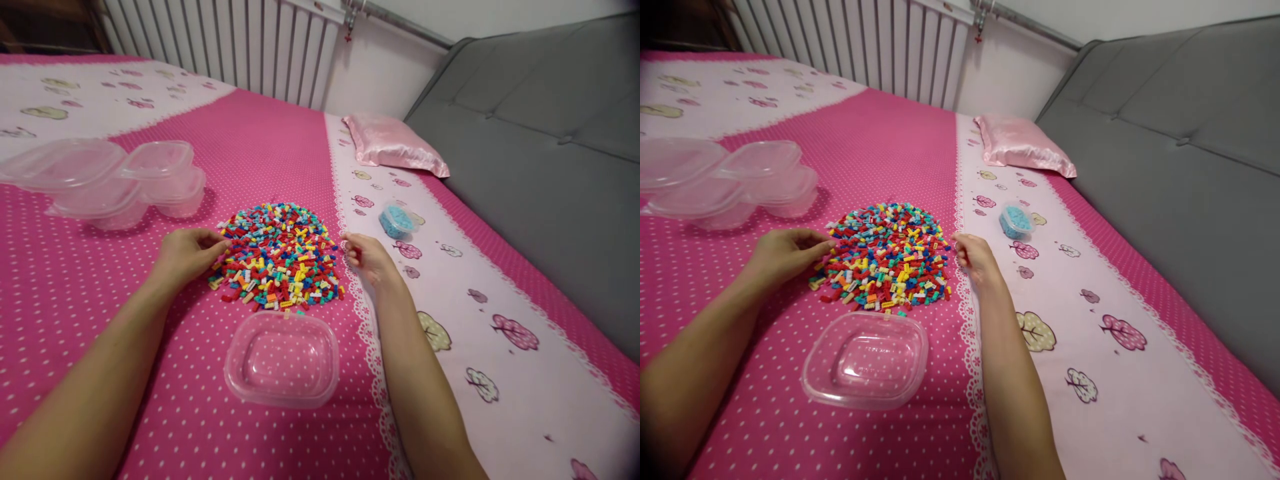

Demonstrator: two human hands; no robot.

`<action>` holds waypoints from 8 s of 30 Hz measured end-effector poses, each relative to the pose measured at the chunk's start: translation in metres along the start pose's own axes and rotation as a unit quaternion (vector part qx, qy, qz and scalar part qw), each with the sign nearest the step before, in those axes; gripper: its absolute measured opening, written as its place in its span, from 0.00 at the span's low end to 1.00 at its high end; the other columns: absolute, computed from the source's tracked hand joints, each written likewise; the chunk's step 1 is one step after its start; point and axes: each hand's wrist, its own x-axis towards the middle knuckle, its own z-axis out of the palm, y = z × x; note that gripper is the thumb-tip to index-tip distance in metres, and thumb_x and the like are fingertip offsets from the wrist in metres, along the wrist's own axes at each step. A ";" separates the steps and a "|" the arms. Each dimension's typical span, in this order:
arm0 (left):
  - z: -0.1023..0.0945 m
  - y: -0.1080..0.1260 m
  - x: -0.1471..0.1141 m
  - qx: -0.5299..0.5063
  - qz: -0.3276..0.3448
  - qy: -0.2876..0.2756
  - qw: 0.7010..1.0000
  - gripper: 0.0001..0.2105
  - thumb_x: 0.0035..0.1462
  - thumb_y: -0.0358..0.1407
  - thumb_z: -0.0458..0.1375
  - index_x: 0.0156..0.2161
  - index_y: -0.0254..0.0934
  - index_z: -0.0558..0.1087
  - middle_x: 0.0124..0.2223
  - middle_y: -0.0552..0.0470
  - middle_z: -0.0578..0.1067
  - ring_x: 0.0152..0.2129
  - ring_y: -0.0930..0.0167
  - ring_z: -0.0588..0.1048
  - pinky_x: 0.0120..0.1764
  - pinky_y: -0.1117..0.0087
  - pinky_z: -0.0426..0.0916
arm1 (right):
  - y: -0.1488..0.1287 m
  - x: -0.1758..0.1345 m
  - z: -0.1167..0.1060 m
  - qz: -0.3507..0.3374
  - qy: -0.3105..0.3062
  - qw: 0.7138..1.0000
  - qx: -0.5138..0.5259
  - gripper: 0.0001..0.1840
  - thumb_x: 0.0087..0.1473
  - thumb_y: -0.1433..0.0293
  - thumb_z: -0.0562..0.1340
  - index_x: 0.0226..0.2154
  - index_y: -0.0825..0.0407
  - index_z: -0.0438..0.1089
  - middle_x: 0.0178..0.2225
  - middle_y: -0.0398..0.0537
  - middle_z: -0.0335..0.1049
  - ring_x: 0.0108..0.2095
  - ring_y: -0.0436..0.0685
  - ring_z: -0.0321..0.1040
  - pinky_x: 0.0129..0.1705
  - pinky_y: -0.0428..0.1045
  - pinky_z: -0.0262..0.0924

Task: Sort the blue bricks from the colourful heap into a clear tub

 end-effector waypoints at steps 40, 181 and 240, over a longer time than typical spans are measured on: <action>-0.001 0.004 -0.003 -0.004 -0.004 -0.007 1.000 0.22 0.44 0.50 0.54 0.35 0.34 0.77 0.24 0.51 0.75 0.21 0.69 0.71 0.24 0.72 0.59 | 0.005 -0.005 -0.001 -0.108 -0.011 0.921 -0.375 0.08 0.35 0.68 0.66 0.22 0.55 0.76 0.19 0.43 0.70 0.23 0.49 0.64 0.26 0.45 0.55; 0.000 -0.002 0.001 -0.010 0.010 -0.017 1.000 0.22 0.44 0.51 0.54 0.35 0.34 0.77 0.24 0.50 0.76 0.22 0.69 0.71 0.24 0.73 0.60 | 0.000 -0.008 -0.001 0.010 -0.079 0.881 -0.467 0.06 0.31 0.70 0.70 0.17 0.55 0.75 0.15 0.42 0.67 0.19 0.47 0.58 0.25 0.46 0.51; 0.002 -0.004 0.001 -0.028 0.016 -0.007 0.999 0.17 0.48 0.45 0.58 0.36 0.31 0.78 0.24 0.51 0.76 0.21 0.70 0.70 0.25 0.74 0.59 | -0.046 -0.140 0.075 -0.184 -0.455 0.698 -0.523 0.15 0.62 0.64 0.54 0.44 0.53 0.71 0.43 0.48 0.74 0.43 0.53 0.69 0.43 0.47 0.57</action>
